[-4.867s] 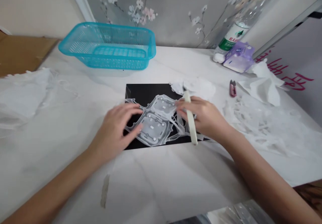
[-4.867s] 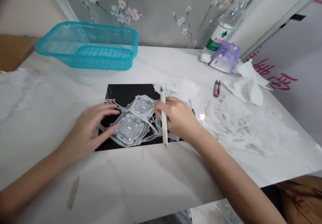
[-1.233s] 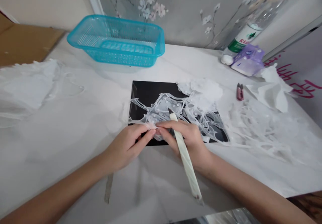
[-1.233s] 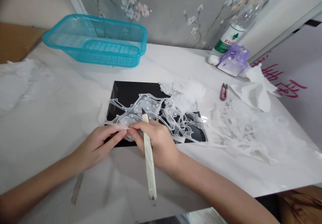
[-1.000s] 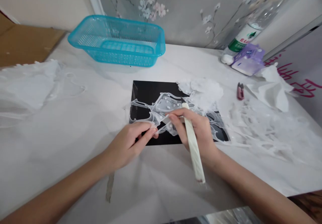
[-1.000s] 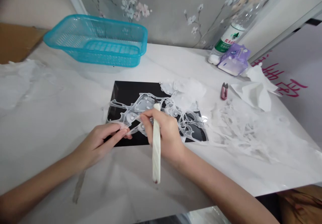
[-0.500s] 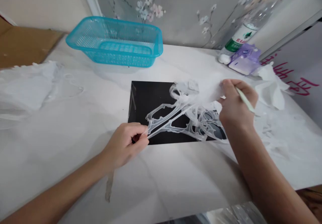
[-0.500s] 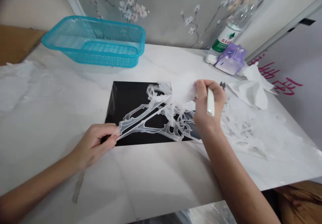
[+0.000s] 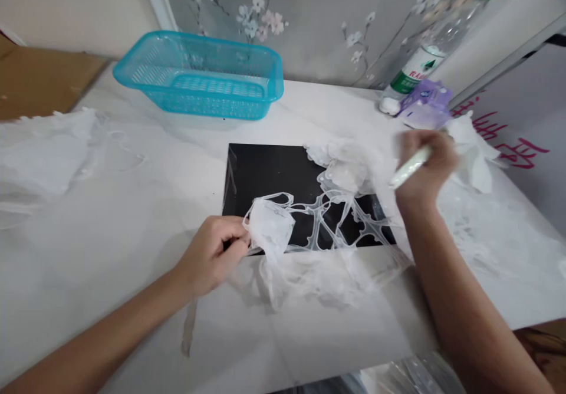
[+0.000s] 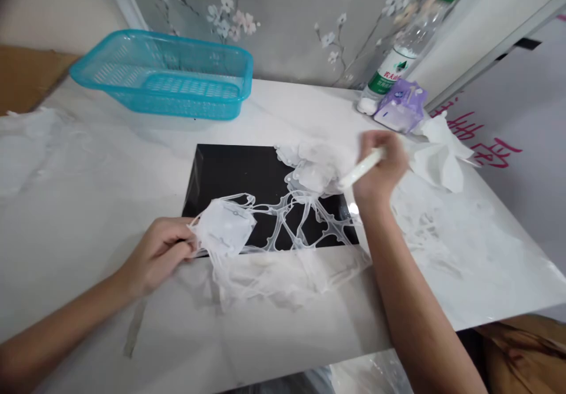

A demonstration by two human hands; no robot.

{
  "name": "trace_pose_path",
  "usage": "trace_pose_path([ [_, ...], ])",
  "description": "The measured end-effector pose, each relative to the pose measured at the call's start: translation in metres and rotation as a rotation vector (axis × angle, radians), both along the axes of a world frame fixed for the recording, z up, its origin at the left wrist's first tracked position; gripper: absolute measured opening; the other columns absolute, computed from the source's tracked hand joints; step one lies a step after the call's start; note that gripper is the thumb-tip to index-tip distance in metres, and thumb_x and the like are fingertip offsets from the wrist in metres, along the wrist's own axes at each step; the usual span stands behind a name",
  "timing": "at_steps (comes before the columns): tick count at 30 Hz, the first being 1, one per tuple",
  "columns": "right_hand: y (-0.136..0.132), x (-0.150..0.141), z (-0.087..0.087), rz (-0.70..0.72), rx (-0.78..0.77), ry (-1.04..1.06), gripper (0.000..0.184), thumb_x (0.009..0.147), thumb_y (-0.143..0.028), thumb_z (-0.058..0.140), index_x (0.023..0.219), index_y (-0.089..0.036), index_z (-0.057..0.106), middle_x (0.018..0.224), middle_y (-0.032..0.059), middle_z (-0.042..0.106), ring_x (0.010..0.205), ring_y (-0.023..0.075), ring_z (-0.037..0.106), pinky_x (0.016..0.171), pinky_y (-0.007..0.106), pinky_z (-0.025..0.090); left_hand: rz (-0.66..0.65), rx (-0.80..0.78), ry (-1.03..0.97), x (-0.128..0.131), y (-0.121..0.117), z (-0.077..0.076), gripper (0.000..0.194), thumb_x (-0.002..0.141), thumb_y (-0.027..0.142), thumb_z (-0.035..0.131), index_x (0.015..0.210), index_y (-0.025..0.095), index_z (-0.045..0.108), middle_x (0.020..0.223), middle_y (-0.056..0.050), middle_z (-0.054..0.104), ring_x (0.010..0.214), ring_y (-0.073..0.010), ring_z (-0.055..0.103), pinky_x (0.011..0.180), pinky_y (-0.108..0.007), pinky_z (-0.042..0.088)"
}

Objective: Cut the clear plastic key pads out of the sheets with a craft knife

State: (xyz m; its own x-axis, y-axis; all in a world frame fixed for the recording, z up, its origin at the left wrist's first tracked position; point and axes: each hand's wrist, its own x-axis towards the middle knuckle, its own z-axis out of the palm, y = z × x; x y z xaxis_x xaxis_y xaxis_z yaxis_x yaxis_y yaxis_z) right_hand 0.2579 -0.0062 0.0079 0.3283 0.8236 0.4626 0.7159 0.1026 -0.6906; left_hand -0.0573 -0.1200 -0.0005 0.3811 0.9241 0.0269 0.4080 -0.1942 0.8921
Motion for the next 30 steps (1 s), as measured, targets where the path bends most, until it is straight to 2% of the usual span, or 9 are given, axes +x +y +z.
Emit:
trace_pose_path([
  [4,-0.007,-0.019,-0.01,0.25,-0.16,-0.254,0.011,0.074,-0.027,0.066,0.077,-0.017,0.068,0.071,0.0084,0.064,0.082,0.0264,0.057,0.073,0.039,0.042,0.069,-0.092,-0.136,0.0,0.004,0.005,0.027,0.076,0.016,0.04,0.049,0.019,0.04,0.052,0.002,0.045,0.051,-0.0108,0.043,0.05,-0.024,0.032],
  [7,-0.023,-0.041,-0.002,0.29,-0.042,-0.443,0.019,0.084,-0.031,0.058,0.083,-0.016,0.069,0.081,0.0115,0.068,0.086,0.0272,0.057,0.075,0.039,0.043,0.098,-0.056,-0.108,0.002,0.005,0.007,0.031,0.082,0.021,0.044,0.051,0.018,0.043,0.054,0.003,0.044,0.053,-0.0106,0.043,0.051,-0.024,0.032],
  [9,-0.043,-0.061,0.008,0.361,0.004,-0.431,0.025,0.086,-0.038,0.056,0.081,-0.017,0.068,0.081,0.0104,0.068,0.077,0.0235,0.057,0.07,0.035,0.044,0.116,-0.025,-0.084,0.004,0.004,0.007,0.032,0.084,0.023,0.048,0.053,0.018,0.043,0.057,0.003,0.043,0.055,-0.0103,0.043,0.053,-0.023,0.033],
  [13,-0.086,-0.102,0.018,0.834,-0.245,-0.33,0.035,0.078,-0.053,0.064,0.083,-0.018,0.067,0.068,0.0044,0.062,0.062,0.0165,0.054,0.054,0.026,0.038,0.131,0.055,-0.072,0.008,0.003,0.003,0.037,0.081,0.021,0.057,0.053,0.018,0.033,0.061,0.004,0.043,0.057,-0.0092,0.043,0.055,-0.022,0.032],
  [15,-0.095,-0.112,0.017,0.93,-0.271,-0.332,0.026,0.086,-0.041,0.057,0.078,-0.016,0.062,0.068,0.0037,0.06,0.064,0.0151,0.052,0.054,0.025,0.035,0.127,0.088,-0.077,0.008,0.003,0.001,0.038,0.08,0.018,0.059,0.053,0.018,0.031,0.06,0.004,0.041,0.056,-0.0087,0.041,0.054,-0.022,0.031],
  [18,-0.088,-0.105,0.017,0.895,-0.371,-0.082,0.023,0.091,-0.028,0.047,0.072,-0.016,0.054,0.06,-0.0014,0.05,0.055,0.0095,0.044,0.05,0.021,0.033,0.187,0.125,-0.134,0.006,0.002,0.002,0.041,0.081,0.014,0.056,0.054,0.018,0.025,0.056,0.006,0.031,0.052,-0.0079,0.033,0.051,-0.023,0.027],
  [21,-0.069,-0.088,0.019,0.688,-0.384,0.194,0.016,0.085,-0.031,0.056,0.078,-0.017,0.056,0.062,-0.0026,0.052,0.05,0.0074,0.042,0.047,0.02,0.034,0.303,0.133,-0.184,0.005,0.002,0.005,0.042,0.08,0.013,0.054,0.056,0.019,0.02,0.056,0.006,0.023,0.051,-0.0082,0.027,0.051,-0.023,0.026],
  [26,-0.049,-0.074,0.013,0.494,-0.568,0.38,0.019,0.077,-0.035,0.062,0.081,-0.016,0.06,0.069,0.0034,0.064,0.051,0.0108,0.051,0.046,0.024,0.044,0.383,0.063,-0.117,0.006,0.0,0.008,0.018,0.075,0.012,0.054,0.074,0.022,0.039,0.062,0.007,0.038,0.054,-0.0085,0.038,0.049,-0.02,0.032],
  [30,-0.045,-0.071,0.009,0.421,-0.57,0.362,0.018,0.076,-0.03,0.059,0.085,-0.015,0.062,0.072,0.0049,0.066,0.049,0.0101,0.05,0.046,0.024,0.043,0.414,0.138,-0.091,0.004,0.0,0.004,0.029,0.072,0.01,0.052,0.093,0.024,0.038,0.065,0.007,0.04,0.052,-0.0095,0.04,0.047,-0.02,0.035],
])
